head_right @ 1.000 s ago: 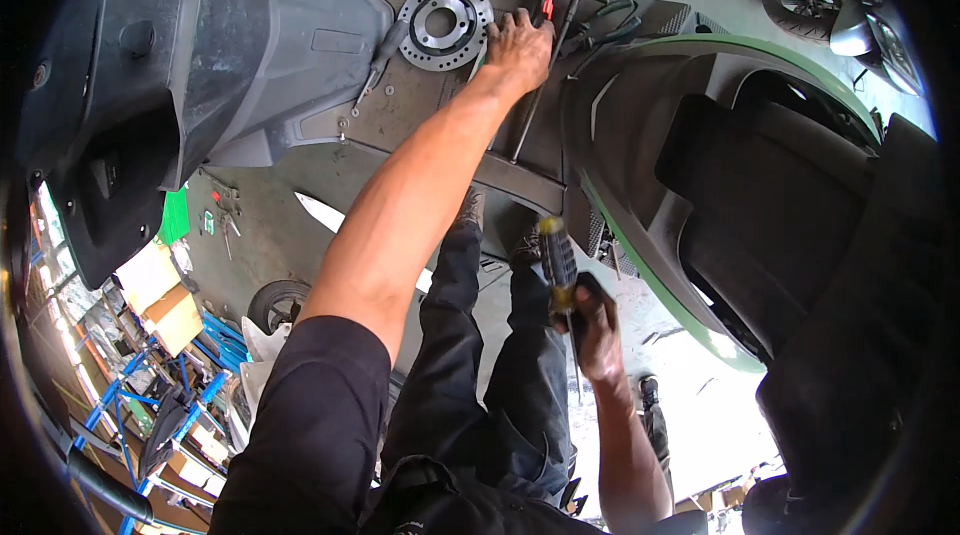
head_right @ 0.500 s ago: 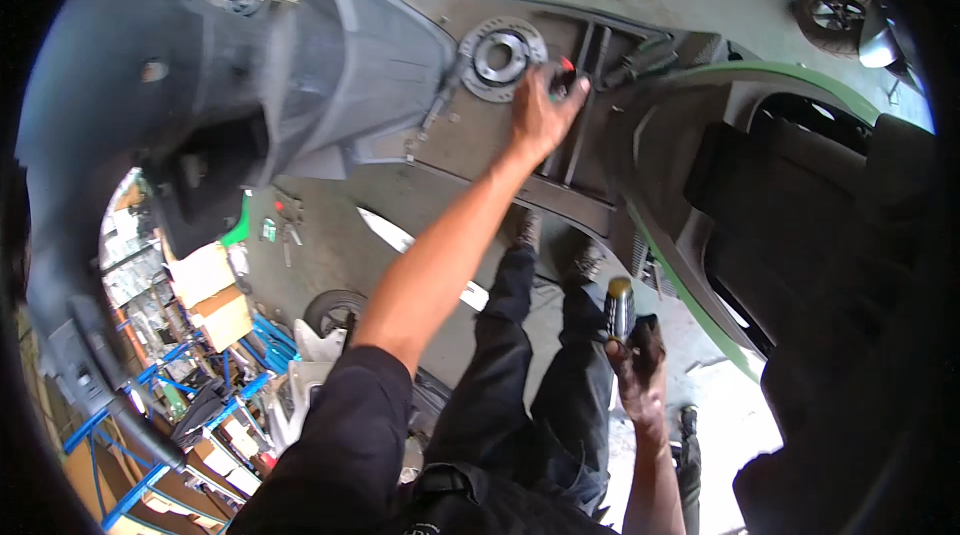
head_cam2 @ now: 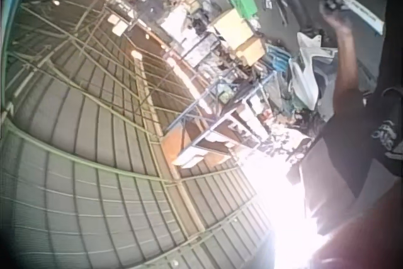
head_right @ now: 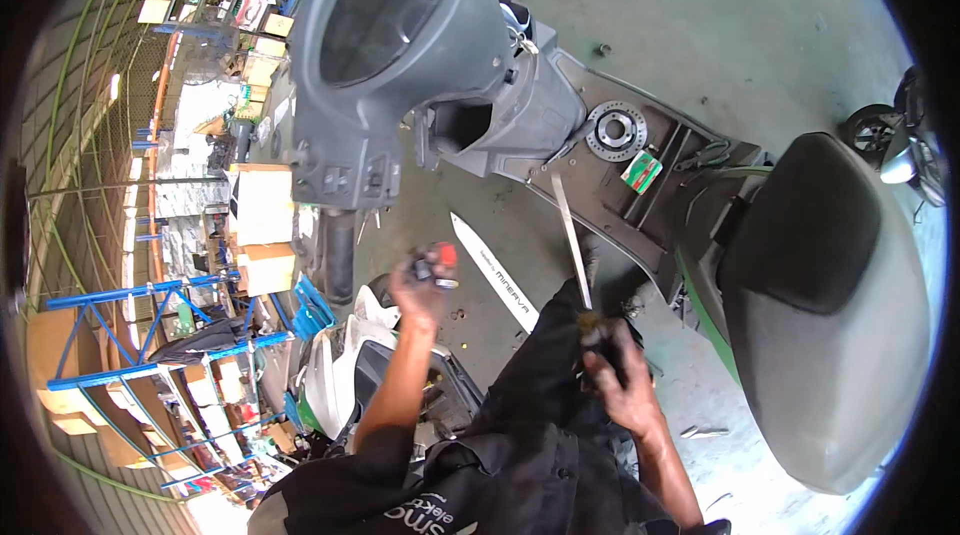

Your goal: The person removes the seat and uses a screwdriver to unscrew components and disconnect wiring in the front dashboard area of a motorcycle before retrieving a tool from a green cart.

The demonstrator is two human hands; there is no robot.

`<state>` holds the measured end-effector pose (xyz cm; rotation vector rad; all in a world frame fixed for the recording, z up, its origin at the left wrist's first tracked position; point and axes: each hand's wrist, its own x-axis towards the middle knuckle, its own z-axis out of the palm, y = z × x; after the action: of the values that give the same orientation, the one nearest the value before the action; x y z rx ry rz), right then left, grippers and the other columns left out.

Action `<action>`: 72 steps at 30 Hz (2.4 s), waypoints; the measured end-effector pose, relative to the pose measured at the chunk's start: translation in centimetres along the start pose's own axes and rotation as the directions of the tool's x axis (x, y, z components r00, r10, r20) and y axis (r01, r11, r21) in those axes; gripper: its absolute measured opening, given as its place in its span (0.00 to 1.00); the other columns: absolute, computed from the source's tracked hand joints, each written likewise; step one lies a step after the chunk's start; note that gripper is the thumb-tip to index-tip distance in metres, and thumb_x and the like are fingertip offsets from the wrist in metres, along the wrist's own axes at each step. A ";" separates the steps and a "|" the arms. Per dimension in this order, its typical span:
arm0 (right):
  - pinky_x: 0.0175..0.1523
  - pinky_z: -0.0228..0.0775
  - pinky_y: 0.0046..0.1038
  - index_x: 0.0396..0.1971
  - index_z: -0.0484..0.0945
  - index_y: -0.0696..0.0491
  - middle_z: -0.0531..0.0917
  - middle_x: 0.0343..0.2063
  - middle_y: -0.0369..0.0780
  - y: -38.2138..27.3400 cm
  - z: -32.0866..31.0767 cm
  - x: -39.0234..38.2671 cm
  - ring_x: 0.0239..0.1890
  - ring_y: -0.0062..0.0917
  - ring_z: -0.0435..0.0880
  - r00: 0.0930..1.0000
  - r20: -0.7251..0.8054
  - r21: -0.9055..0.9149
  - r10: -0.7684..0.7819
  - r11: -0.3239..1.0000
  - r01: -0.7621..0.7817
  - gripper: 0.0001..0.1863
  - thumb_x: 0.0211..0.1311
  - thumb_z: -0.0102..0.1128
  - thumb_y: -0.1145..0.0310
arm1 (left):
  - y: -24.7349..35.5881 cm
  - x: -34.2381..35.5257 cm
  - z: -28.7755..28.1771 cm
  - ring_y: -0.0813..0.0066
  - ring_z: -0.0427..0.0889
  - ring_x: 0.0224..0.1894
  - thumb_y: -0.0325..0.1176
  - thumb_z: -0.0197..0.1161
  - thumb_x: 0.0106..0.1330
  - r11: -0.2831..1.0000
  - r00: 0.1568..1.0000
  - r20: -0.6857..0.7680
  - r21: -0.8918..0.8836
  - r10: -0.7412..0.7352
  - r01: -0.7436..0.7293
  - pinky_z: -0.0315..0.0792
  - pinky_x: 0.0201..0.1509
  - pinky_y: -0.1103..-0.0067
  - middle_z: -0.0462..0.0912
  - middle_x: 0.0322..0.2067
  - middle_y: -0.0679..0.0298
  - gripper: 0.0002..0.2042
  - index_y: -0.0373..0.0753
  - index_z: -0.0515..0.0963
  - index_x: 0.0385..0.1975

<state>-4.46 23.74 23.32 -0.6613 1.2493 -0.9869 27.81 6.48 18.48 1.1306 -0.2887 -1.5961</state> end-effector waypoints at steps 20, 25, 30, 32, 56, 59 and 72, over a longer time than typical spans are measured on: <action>0.62 0.71 0.40 0.67 0.65 0.56 0.79 0.56 0.54 -18.2 6.1 -3.7 0.58 0.49 0.79 0.949 0.264 -0.317 -0.171 0.914 0.253 0.32 0.60 0.53 0.79 | 14.2 -6.2 5.9 0.85 0.66 0.15 0.67 0.57 0.66 0.697 0.966 0.179 0.717 -0.185 0.001 0.56 0.16 0.85 0.71 0.19 0.69 0.37 0.29 0.79 0.42; 0.61 0.71 0.39 0.67 0.65 0.56 0.79 0.55 0.54 -19.4 7.1 -4.5 0.56 0.50 0.80 0.962 0.240 -0.306 -0.127 0.931 0.200 0.31 0.61 0.53 0.79 | 15.0 -6.5 7.4 0.84 0.71 0.17 0.66 0.58 0.65 0.570 0.974 0.193 0.817 -0.120 -0.092 0.60 0.18 0.85 0.75 0.19 0.69 0.33 0.33 0.82 0.34; 0.60 0.72 0.39 0.68 0.63 0.56 0.79 0.54 0.55 -20.4 7.8 -4.5 0.54 0.50 0.81 0.965 0.236 -0.303 -0.113 0.935 0.184 0.32 0.61 0.53 0.79 | 14.4 -6.6 7.3 0.82 0.72 0.19 0.67 0.56 0.66 0.454 0.989 0.142 0.885 -0.048 -0.105 0.64 0.20 0.80 0.78 0.23 0.66 0.33 0.35 0.81 0.34; 0.59 0.72 0.40 0.68 0.62 0.57 0.78 0.53 0.56 -21.1 7.9 -4.4 0.53 0.51 0.81 0.959 0.250 -0.357 -0.136 0.907 0.222 0.33 0.61 0.54 0.79 | 13.9 -6.5 6.6 0.73 0.77 0.27 0.67 0.53 0.67 0.337 0.997 0.067 0.938 0.038 -0.076 0.69 0.30 0.74 0.80 0.30 0.59 0.34 0.33 0.81 0.39; 0.34 0.76 0.36 0.51 0.75 0.63 0.81 0.26 0.51 -35.4 11.9 0.0 0.28 0.40 0.83 0.982 0.130 -0.881 0.134 0.471 0.052 0.18 0.61 0.56 0.72 | 11.8 -6.5 6.5 0.60 0.77 0.26 0.63 0.48 0.71 0.239 0.934 0.333 0.904 0.128 -0.355 0.69 0.34 0.63 0.80 0.25 0.53 0.36 0.26 0.79 0.35; 0.33 0.75 0.35 0.50 0.75 0.63 0.80 0.25 0.50 -34.9 11.2 0.1 0.27 0.38 0.82 0.986 0.152 -0.892 0.069 0.440 0.107 0.18 0.62 0.56 0.71 | 11.3 -6.3 6.4 0.60 0.75 0.22 0.59 0.48 0.72 0.298 0.907 0.347 0.863 0.240 -0.409 0.67 0.30 0.64 0.77 0.20 0.53 0.34 0.26 0.78 0.29; 0.30 0.73 0.31 0.49 0.74 0.62 0.76 0.22 0.44 -31.3 10.1 0.9 0.23 0.30 0.77 0.673 0.280 -0.472 -0.685 0.512 0.718 0.17 0.66 0.54 0.66 | 11.5 -6.0 7.0 0.71 0.74 0.21 0.59 0.58 0.69 0.493 0.919 0.297 0.778 0.260 -0.390 0.67 0.26 0.73 0.76 0.18 0.62 0.32 0.27 0.79 0.27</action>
<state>-2.31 7.79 51.97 -1.7663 1.2217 -1.2469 29.20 4.90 33.08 1.5346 -1.4076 -1.1632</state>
